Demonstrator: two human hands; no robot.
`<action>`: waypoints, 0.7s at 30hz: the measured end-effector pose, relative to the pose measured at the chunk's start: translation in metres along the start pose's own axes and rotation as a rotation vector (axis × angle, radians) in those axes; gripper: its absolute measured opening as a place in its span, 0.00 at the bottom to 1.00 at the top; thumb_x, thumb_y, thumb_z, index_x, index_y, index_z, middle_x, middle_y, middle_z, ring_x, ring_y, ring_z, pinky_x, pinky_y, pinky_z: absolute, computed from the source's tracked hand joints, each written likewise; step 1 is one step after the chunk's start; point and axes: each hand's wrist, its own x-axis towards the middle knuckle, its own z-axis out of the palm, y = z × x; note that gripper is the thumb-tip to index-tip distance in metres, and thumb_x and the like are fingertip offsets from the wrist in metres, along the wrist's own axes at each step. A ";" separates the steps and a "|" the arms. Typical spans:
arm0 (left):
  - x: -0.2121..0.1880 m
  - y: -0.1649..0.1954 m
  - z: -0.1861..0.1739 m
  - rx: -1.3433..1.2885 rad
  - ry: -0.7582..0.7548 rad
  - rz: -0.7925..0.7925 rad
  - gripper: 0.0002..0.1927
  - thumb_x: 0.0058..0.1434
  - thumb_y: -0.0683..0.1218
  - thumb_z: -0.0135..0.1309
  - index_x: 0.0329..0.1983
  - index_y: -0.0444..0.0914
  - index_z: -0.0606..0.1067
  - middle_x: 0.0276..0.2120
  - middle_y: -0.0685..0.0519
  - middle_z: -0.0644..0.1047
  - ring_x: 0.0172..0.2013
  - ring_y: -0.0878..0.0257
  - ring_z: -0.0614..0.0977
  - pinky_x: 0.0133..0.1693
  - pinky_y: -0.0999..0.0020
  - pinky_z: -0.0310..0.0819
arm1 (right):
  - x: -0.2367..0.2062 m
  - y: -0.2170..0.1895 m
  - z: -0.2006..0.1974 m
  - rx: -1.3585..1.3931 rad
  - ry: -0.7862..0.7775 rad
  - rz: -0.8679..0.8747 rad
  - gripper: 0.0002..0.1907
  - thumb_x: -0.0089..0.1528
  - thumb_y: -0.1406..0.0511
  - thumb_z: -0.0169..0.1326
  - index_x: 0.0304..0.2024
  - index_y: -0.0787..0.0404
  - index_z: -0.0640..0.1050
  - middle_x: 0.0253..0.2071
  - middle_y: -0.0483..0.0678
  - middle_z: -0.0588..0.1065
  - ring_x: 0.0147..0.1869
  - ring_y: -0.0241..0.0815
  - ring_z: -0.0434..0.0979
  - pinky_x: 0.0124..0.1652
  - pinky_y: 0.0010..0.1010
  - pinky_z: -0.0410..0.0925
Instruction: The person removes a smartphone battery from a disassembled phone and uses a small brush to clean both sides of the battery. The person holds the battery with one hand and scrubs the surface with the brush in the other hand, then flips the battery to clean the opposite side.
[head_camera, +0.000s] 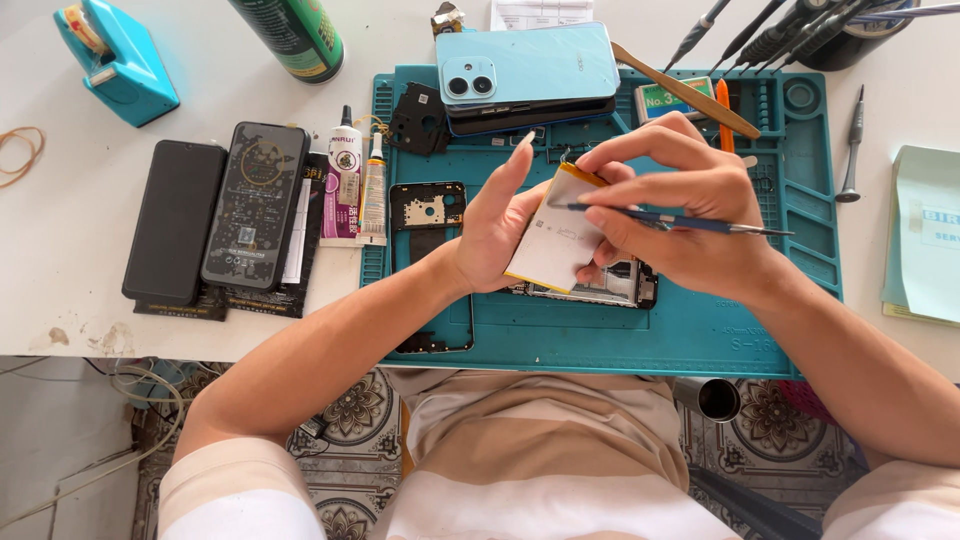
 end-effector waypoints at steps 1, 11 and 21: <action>-0.001 0.000 0.000 -0.007 0.010 -0.002 0.47 0.69 0.79 0.30 0.66 0.34 0.66 0.45 0.39 0.76 0.43 0.54 0.78 0.46 0.62 0.75 | -0.001 0.000 0.000 0.004 -0.004 -0.002 0.08 0.60 0.71 0.66 0.42 0.57 0.85 0.51 0.47 0.80 0.53 0.40 0.75 0.49 0.29 0.71; 0.000 -0.001 -0.001 -0.012 0.006 -0.001 0.48 0.68 0.79 0.30 0.68 0.36 0.65 0.45 0.40 0.76 0.43 0.55 0.78 0.46 0.62 0.75 | -0.002 0.003 0.000 0.054 0.008 0.057 0.08 0.62 0.71 0.65 0.43 0.56 0.84 0.52 0.45 0.81 0.52 0.37 0.76 0.50 0.27 0.71; 0.000 -0.001 -0.002 -0.023 0.010 0.001 0.47 0.69 0.79 0.31 0.64 0.34 0.67 0.46 0.41 0.75 0.45 0.54 0.78 0.47 0.61 0.75 | -0.002 0.000 0.002 0.061 -0.026 0.049 0.10 0.58 0.70 0.67 0.43 0.55 0.85 0.53 0.45 0.78 0.54 0.40 0.70 0.54 0.30 0.68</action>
